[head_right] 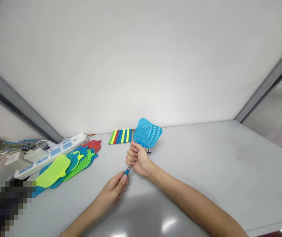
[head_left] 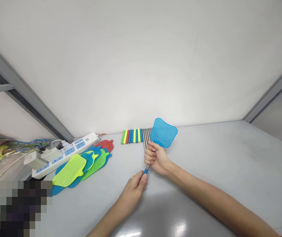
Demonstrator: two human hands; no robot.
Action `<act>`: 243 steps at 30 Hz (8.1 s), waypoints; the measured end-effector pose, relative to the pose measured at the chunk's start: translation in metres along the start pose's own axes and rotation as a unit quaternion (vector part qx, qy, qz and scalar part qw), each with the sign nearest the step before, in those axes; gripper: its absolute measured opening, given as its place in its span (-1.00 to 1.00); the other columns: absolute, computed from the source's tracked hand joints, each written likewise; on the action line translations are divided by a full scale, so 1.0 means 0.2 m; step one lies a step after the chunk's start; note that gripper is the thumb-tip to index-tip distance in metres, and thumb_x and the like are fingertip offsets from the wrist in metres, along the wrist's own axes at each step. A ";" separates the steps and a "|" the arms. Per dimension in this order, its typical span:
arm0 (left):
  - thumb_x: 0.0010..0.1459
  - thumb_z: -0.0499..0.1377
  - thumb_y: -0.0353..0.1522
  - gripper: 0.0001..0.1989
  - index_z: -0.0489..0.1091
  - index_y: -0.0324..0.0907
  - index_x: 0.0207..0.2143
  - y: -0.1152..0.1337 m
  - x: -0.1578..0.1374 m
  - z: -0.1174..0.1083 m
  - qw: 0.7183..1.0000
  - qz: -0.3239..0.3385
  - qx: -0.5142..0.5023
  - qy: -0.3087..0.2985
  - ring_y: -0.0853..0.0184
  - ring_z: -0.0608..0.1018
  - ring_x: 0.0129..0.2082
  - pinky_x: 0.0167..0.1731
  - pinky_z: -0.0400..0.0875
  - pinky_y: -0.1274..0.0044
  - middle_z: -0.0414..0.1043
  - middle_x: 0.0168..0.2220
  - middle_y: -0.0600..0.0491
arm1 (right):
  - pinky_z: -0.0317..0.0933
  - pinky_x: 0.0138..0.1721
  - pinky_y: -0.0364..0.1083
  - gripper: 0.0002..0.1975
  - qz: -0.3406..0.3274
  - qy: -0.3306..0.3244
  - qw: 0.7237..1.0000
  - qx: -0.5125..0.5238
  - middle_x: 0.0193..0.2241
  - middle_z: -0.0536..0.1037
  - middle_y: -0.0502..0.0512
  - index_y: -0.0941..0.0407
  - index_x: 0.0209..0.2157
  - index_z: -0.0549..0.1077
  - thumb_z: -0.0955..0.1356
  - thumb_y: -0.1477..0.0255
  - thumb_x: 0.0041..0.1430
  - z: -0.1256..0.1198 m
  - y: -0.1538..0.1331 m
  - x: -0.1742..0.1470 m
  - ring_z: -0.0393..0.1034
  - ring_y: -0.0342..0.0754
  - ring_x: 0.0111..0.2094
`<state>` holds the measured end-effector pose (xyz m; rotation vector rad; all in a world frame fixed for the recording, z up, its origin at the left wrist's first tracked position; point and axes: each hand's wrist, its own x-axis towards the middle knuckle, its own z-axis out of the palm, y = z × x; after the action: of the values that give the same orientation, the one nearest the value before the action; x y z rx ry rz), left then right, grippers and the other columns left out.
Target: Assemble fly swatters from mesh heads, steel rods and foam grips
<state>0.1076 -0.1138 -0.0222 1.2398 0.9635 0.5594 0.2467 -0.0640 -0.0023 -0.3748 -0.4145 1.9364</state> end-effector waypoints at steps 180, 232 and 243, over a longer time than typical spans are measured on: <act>0.13 -0.07 -0.41 -0.74 0.22 -0.08 -0.11 0.08 -0.08 0.02 0.894 0.221 0.388 -0.034 0.43 0.40 -0.34 -0.30 0.32 0.60 0.35 -0.32 0.09 | 0.03 -0.69 -0.24 -0.67 -0.042 0.104 0.945 -0.306 -0.68 0.30 -0.07 0.15 -0.56 0.16 0.14 0.19 0.10 -0.13 -0.10 -0.37 0.17 -0.26 -0.73; -0.08 -0.02 -0.59 -0.66 0.36 -0.01 -0.36 0.12 -0.05 -0.04 0.738 0.342 0.580 0.045 0.18 0.18 -0.17 -0.24 -0.04 0.25 0.13 -0.19 0.01 | -0.34 -0.87 -0.30 -0.85 0.418 -0.035 0.908 -0.003 -0.74 0.05 -0.15 0.18 -0.49 0.21 0.13 0.43 0.08 -0.13 0.02 -0.41 -0.23 -0.33 -0.81; -0.01 -0.03 -0.56 -0.69 0.38 -0.01 -0.38 0.15 -0.02 -0.09 0.712 0.340 0.614 0.033 0.19 0.20 -0.18 -0.27 0.00 0.27 0.13 -0.19 0.00 | -0.34 -0.86 -0.29 -0.83 0.414 -0.049 0.909 0.010 -0.73 0.05 -0.14 0.18 -0.46 0.23 0.14 0.40 0.10 -0.17 0.03 -0.40 -0.20 -0.32 -0.81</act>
<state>0.0934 -0.0996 0.0070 2.8818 0.8951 0.4919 0.2871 -0.1367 -0.0291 -0.4908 -0.3215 2.7955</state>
